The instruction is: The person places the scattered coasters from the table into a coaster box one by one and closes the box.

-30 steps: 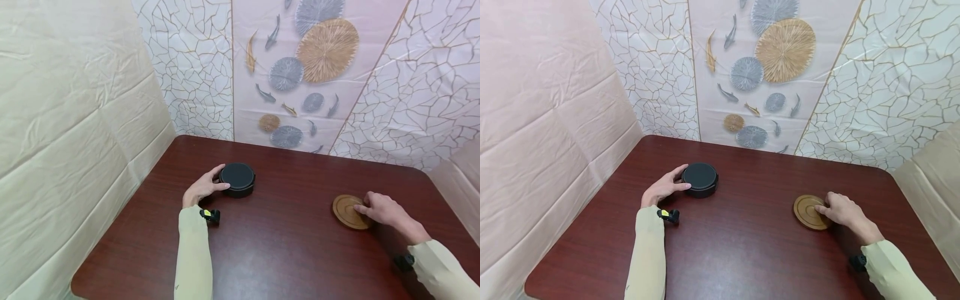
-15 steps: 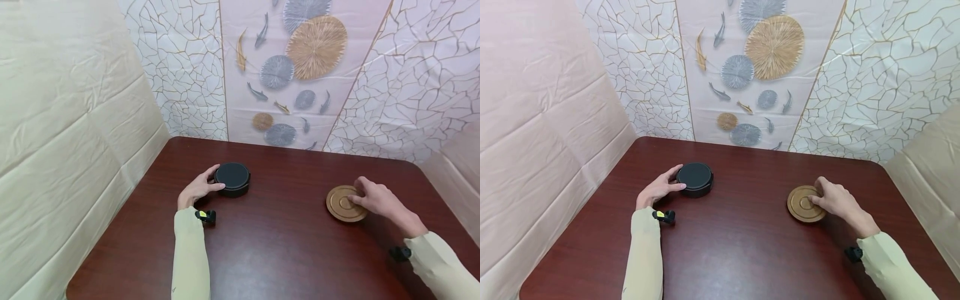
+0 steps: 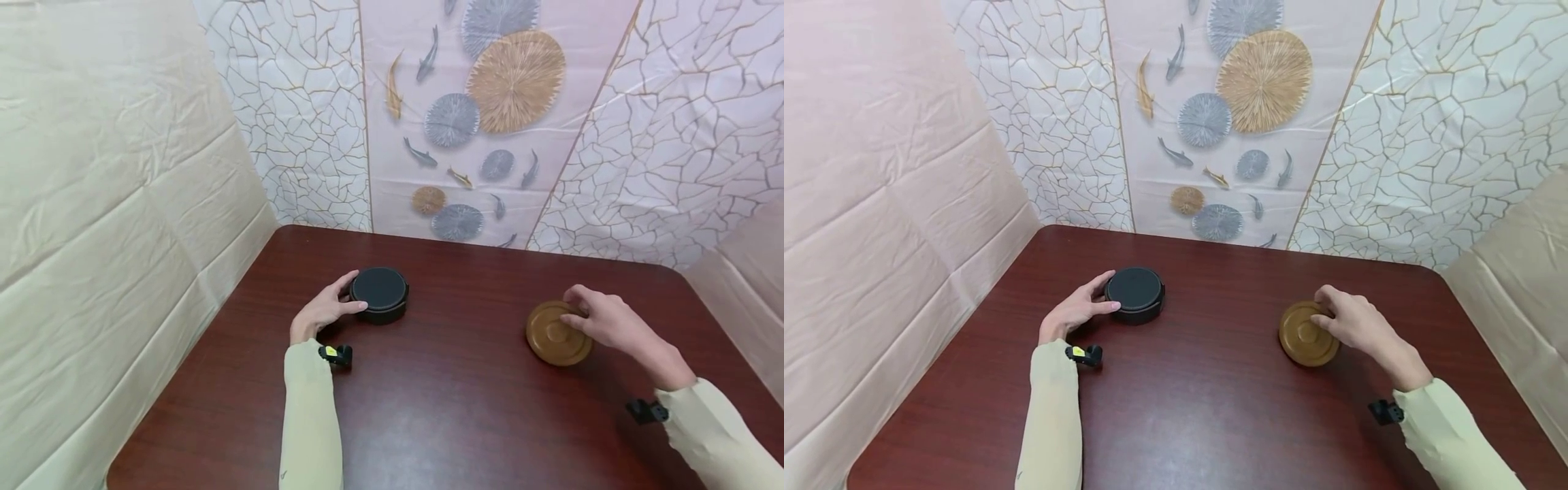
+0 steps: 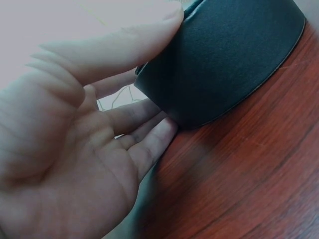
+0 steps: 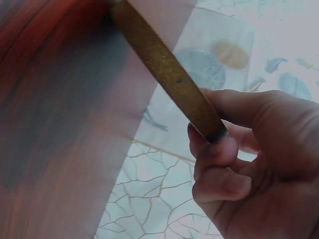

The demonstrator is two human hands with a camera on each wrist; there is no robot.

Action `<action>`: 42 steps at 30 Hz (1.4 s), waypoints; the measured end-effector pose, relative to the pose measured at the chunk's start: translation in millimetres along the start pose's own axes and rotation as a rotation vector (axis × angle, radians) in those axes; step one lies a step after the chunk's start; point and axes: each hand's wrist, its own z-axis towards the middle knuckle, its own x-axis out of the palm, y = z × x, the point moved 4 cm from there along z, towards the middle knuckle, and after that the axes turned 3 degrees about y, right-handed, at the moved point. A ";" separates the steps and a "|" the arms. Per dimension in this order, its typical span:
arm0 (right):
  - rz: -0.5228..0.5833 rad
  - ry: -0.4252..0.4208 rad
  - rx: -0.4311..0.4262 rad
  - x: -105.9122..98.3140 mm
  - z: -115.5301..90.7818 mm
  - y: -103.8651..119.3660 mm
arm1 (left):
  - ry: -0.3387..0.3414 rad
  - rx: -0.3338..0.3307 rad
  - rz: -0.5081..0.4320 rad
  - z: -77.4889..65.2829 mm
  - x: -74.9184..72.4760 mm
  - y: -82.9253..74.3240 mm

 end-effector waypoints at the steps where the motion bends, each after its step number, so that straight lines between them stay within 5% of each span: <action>1: 0.000 0.001 -0.004 -0.3 -0.1 1.7 | 0.002 0.001 0.000 0.1 0.2 0.2; 20: 0.025 -0.067 -0.075 -8.6 9.3 30.7 | -0.004 0.008 -0.010 1.2 -0.8 1.5; 27: 0.201 0.031 -0.020 -2.5 15.1 41.7 | -0.004 0.005 -0.007 1.6 -0.7 2.8; 42: 0.291 -0.068 -0.077 1.8 41.4 69.6 | 0.004 -0.015 -0.053 2.0 -0.3 2.6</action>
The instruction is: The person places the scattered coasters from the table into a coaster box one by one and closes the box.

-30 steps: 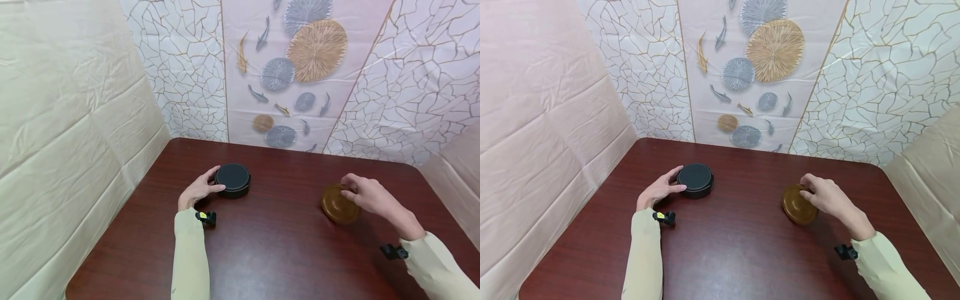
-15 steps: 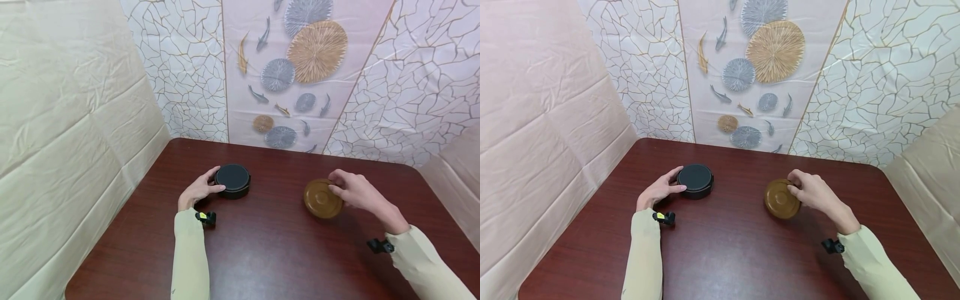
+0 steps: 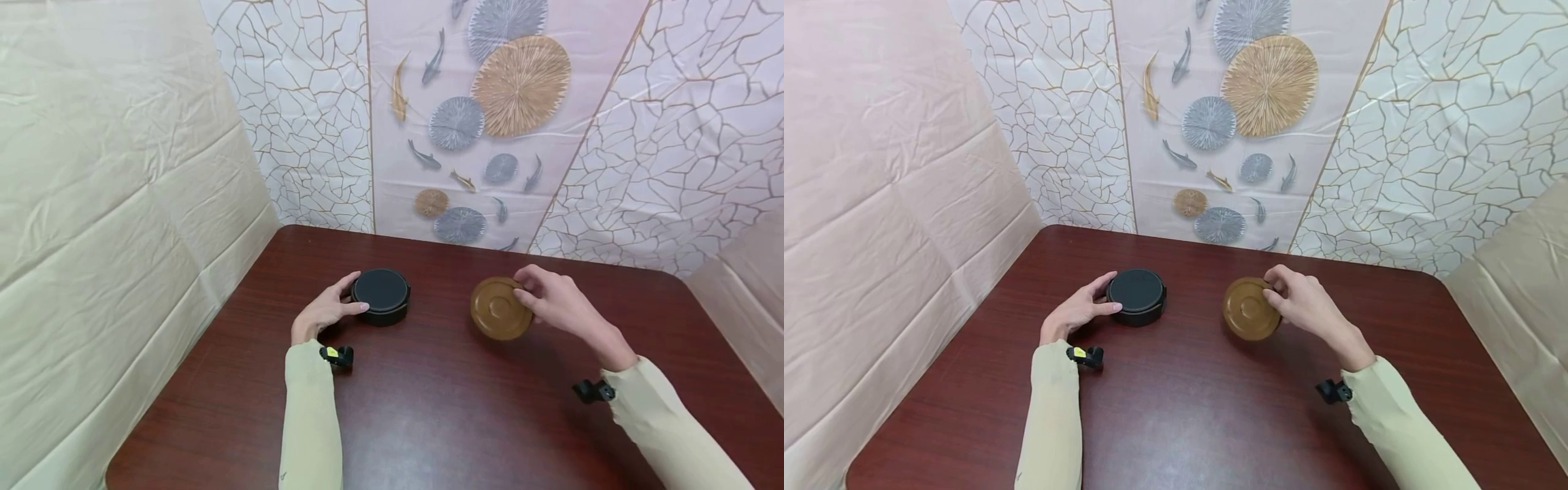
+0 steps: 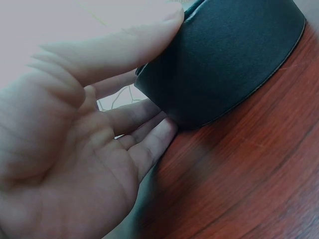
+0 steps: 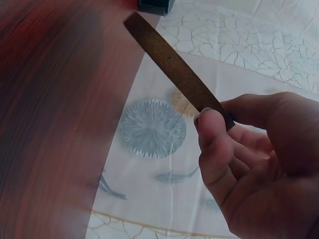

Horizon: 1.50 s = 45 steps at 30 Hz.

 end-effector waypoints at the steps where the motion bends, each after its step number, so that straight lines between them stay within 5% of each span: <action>1: 0.018 -0.008 0.002 0.9 1.9 1.0 | 0.001 -0.001 -0.003 0.0 0.1 0.0; 31: 0.291 -0.104 -0.023 57.4 55.6 36.5 | -0.002 -0.005 0.021 -1.9 0.0 -1.3; 45: 0.484 -0.074 0.003 86.2 80.0 54.0 | 0.027 -0.032 -0.008 -6.0 0.9 -9.4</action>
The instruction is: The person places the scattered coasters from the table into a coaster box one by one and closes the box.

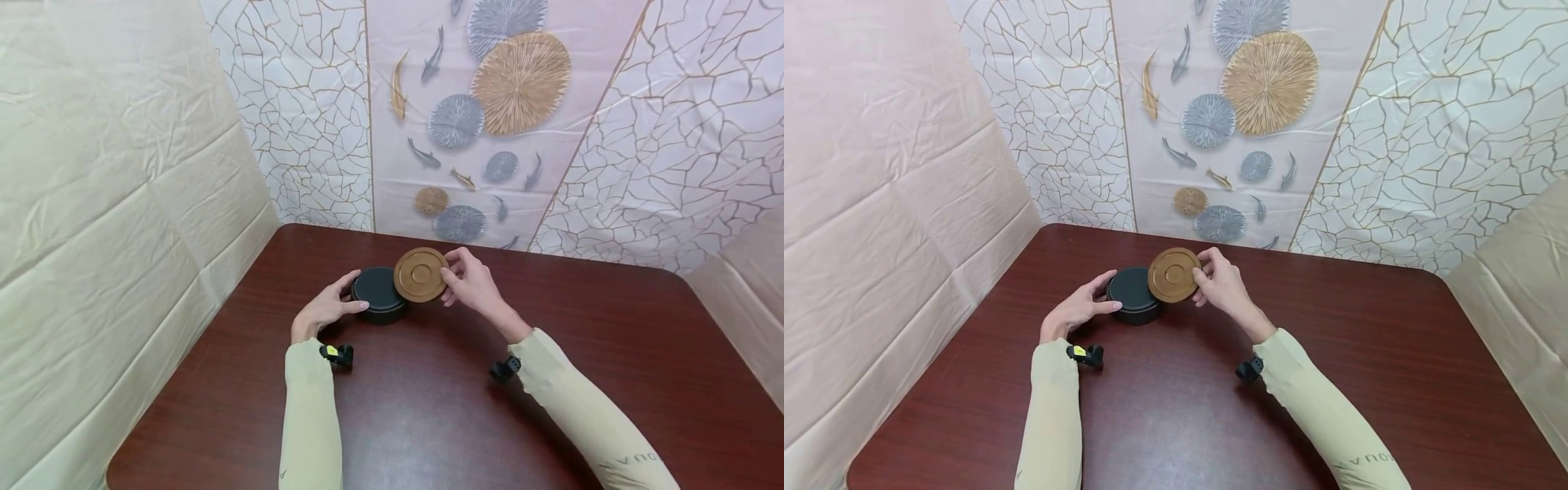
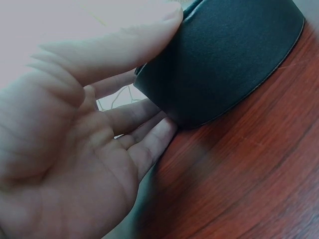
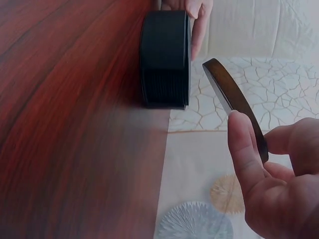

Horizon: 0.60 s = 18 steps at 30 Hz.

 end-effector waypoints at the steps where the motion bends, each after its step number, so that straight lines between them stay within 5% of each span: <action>1: 0.016 0.002 0.005 2.3 1.4 -0.2 | 0.000 0.001 0.001 0.2 -0.1 0.1; 10: 0.150 0.046 0.067 19.8 -1.2 31.8 | -0.029 0.030 0.029 3.7 -1.1 6.6; 18: 0.250 0.045 0.080 44.5 16.3 6.6 | -0.033 0.043 0.053 3.9 -0.2 8.0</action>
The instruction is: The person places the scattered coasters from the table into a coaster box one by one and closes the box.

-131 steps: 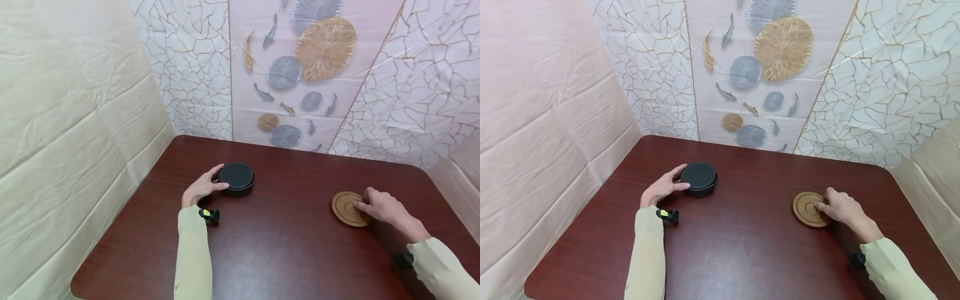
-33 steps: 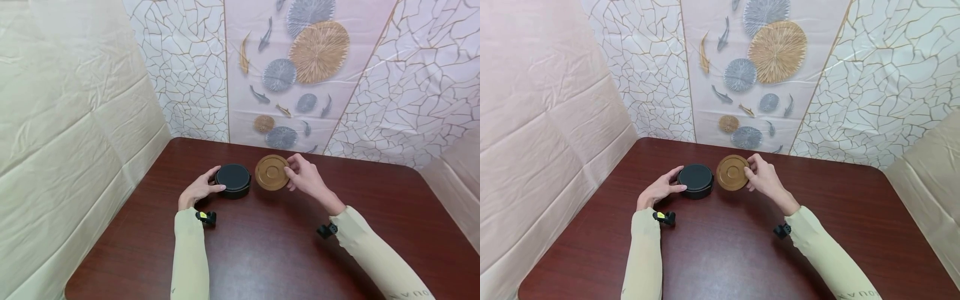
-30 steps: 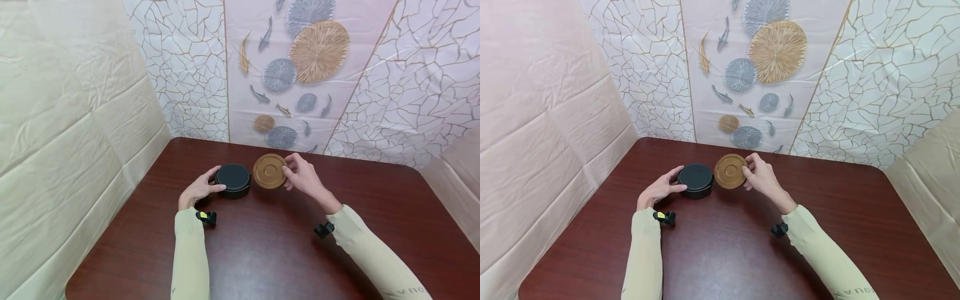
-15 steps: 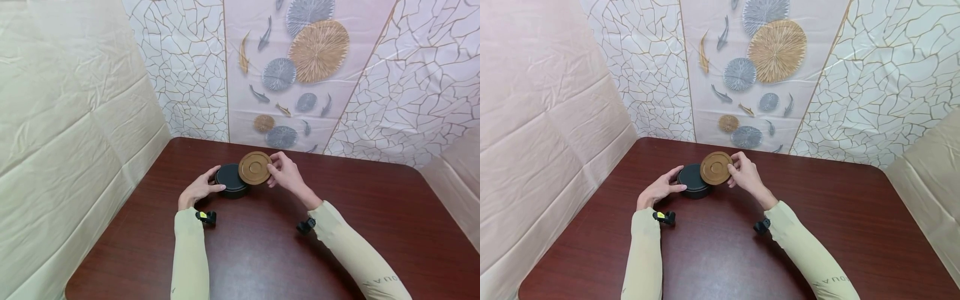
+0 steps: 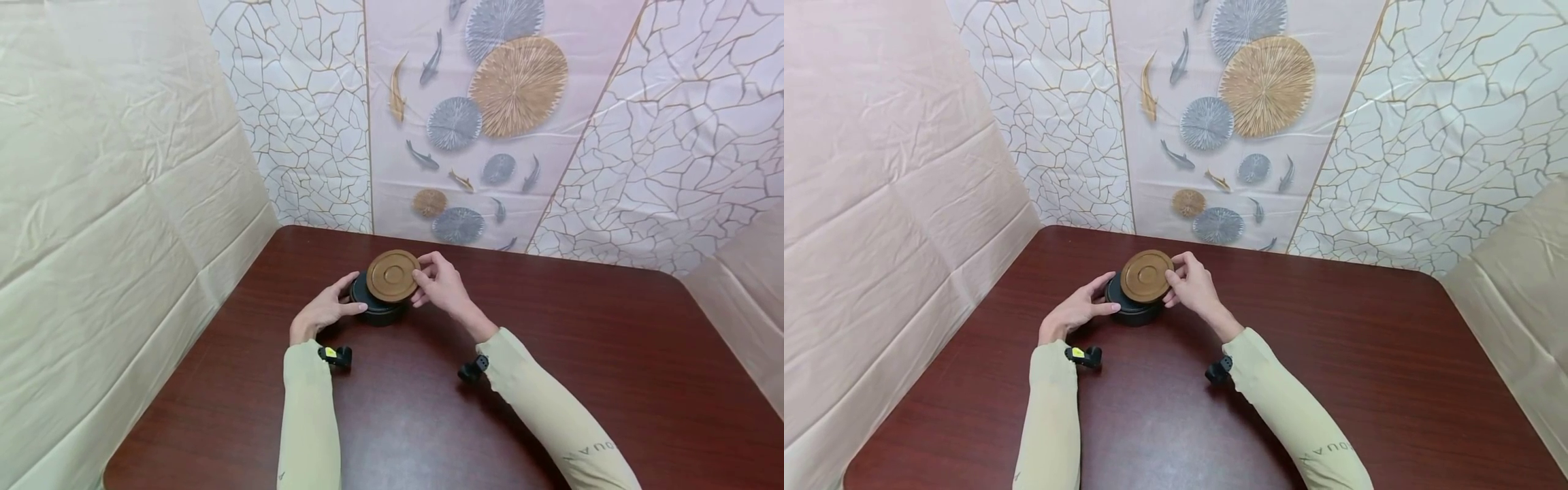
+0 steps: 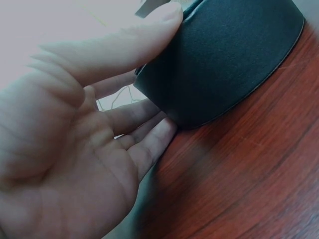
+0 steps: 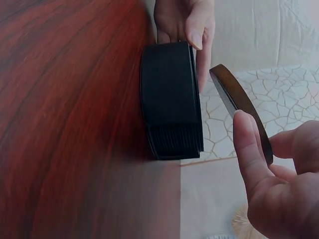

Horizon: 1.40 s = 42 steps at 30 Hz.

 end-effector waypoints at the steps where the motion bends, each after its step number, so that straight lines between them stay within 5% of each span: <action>1: 0.009 -0.001 -0.002 2.1 2.1 -3.2 | -0.003 -0.002 0.004 -0.4 0.0 0.1; 22: 0.103 0.059 0.101 28.1 16.8 -23.7 | -0.020 -0.010 -0.004 -1.5 -1.4 0.7; 35: -0.360 0.117 0.084 23.4 17.1 -20.3 | 0.003 -0.007 -0.022 -0.5 1.7 1.4; 42: -0.330 0.117 0.103 23.7 19.9 -23.4 | 0.002 -0.008 -0.013 -0.8 0.1 -1.6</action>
